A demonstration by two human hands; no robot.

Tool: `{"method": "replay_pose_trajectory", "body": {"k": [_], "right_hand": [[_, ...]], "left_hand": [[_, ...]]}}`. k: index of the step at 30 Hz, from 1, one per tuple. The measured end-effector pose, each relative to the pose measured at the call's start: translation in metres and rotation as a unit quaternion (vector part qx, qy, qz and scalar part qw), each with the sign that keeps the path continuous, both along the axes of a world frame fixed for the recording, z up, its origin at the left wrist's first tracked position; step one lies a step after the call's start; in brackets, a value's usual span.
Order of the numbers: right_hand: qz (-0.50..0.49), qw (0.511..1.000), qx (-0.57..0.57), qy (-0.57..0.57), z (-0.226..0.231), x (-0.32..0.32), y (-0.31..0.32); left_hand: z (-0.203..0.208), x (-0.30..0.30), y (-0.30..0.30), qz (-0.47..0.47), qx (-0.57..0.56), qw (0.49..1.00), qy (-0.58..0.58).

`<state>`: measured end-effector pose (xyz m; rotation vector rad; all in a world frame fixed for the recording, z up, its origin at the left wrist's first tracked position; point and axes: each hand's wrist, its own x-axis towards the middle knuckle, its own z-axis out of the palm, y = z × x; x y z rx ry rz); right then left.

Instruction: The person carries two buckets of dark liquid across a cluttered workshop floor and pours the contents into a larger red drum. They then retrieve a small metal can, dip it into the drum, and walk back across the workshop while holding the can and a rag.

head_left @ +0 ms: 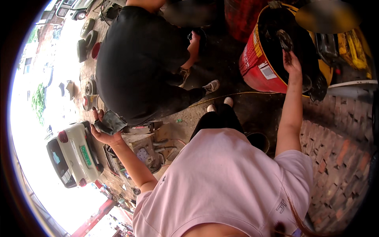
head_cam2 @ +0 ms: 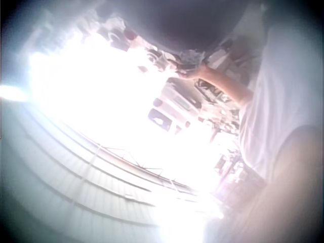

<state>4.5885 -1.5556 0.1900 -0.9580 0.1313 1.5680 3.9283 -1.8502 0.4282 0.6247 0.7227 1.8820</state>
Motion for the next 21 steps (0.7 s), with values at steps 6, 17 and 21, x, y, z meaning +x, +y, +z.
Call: {"method": "replay_pose_trajectory", "body": {"k": [6,17,21], "right_hand": [[-0.011,1.0,-0.003,0.0,-0.002,0.002,0.003],[-0.024,1.0,-0.016,-0.008,-0.001,-0.002,0.001],[0.001,1.0,0.014,0.023,-0.009,0.012,0.001]], "left_hand": [[0.001,0.0,-0.005,0.033,-0.021,0.999,-0.006],[-0.001,0.0,-0.006,0.04,-0.022,0.999,-0.01],[0.001,0.006,-0.001,0.061,-0.034,0.998,0.001]]}}
